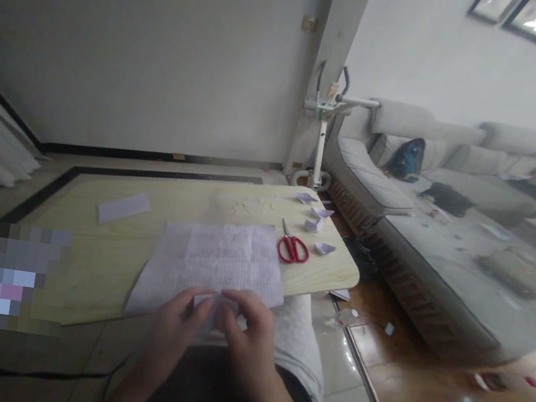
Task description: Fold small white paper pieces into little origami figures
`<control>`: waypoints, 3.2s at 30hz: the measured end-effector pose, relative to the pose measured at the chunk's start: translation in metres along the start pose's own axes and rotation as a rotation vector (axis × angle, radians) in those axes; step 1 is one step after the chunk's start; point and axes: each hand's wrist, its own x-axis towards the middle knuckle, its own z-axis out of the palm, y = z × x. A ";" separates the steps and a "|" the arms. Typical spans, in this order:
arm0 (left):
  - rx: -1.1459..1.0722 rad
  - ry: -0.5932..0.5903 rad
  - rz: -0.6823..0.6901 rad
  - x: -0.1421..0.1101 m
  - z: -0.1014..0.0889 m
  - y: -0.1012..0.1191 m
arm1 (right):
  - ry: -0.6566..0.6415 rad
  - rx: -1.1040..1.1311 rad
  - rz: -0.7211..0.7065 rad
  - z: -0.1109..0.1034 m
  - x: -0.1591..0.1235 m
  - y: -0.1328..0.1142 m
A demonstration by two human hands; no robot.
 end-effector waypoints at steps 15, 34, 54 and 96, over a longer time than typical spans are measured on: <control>-0.008 -0.036 -0.024 0.001 -0.002 0.001 | 0.048 -0.087 -0.166 0.002 0.002 0.000; -0.047 -0.033 -0.062 0.001 -0.001 0.001 | 0.062 -0.117 -0.332 0.001 0.001 -0.002; 0.047 0.012 0.027 0.005 -0.002 -0.007 | -0.059 -0.244 -0.500 0.003 -0.003 0.011; -0.234 -0.135 -0.075 0.000 0.000 -0.004 | -0.017 -0.061 -0.342 0.001 -0.004 0.002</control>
